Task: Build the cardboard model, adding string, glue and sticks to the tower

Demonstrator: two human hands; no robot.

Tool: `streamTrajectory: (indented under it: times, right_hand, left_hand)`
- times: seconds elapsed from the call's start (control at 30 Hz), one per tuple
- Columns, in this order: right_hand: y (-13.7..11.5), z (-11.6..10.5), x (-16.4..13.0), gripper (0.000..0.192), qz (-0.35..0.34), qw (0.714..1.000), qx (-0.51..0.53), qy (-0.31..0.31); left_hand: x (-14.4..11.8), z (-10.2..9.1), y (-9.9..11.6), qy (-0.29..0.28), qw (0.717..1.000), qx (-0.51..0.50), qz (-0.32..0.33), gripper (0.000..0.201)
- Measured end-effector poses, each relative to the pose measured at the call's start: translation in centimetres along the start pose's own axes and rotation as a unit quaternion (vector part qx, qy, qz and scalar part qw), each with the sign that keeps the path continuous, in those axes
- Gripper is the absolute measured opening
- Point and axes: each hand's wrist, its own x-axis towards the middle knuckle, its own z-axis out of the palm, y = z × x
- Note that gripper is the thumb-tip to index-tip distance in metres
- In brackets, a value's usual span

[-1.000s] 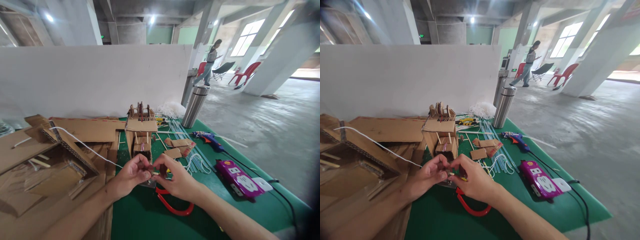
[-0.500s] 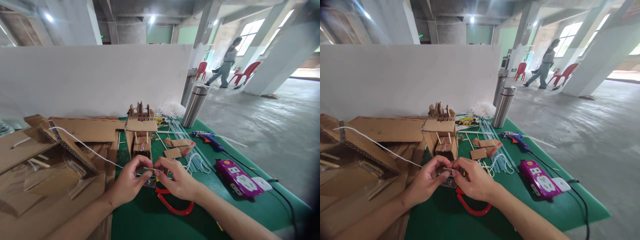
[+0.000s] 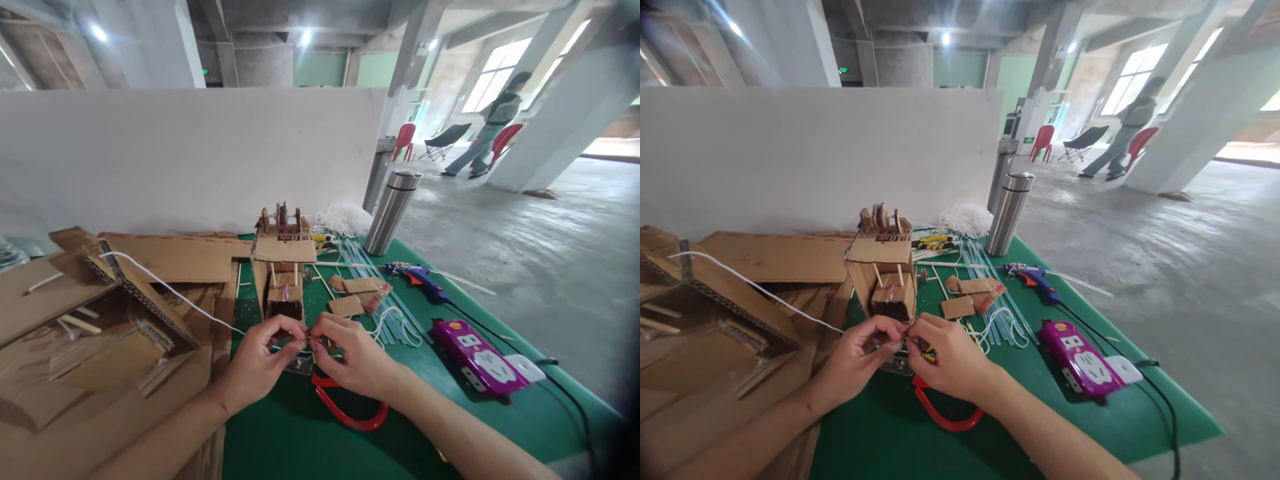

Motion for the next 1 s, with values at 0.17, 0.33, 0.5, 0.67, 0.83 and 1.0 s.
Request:
streamTrajectory:
  times: [0.17,0.33,0.5,0.67,0.83,1.0]
  right_hand:
    - [-0.4,-0.3,0.0,0.011,-0.005,1.000,0.017,0.002]
    - [-0.5,-0.5,0.2,0.016,-0.003,0.999,0.044,0.010]
    - [-0.9,-0.4,0.4,0.018,0.018,0.999,0.046,-0.003]
    - [-0.4,-3.2,0.5,0.026,0.090,0.994,-0.041,-0.046]
    - [6.1,-11.3,-0.4,0.038,0.368,0.846,-0.384,-0.023]
    - [13.9,-15.4,-2.3,0.056,0.467,0.781,-0.413,-0.040]
  left_hand:
    - [0.0,0.0,0.3,0.007,0.996,0.051,0.069,0.011]
    - [-0.2,0.1,0.3,0.018,0.988,0.101,0.118,0.008]
    - [-0.5,0.1,0.3,0.026,0.979,0.135,0.150,0.008]
    - [-0.7,0.0,0.1,0.017,0.980,0.134,0.146,0.009]
    - [-0.7,0.2,-0.1,-0.005,0.979,0.122,0.164,0.011]
    - [-0.5,0.5,-0.2,0.000,0.977,0.118,0.181,0.014]
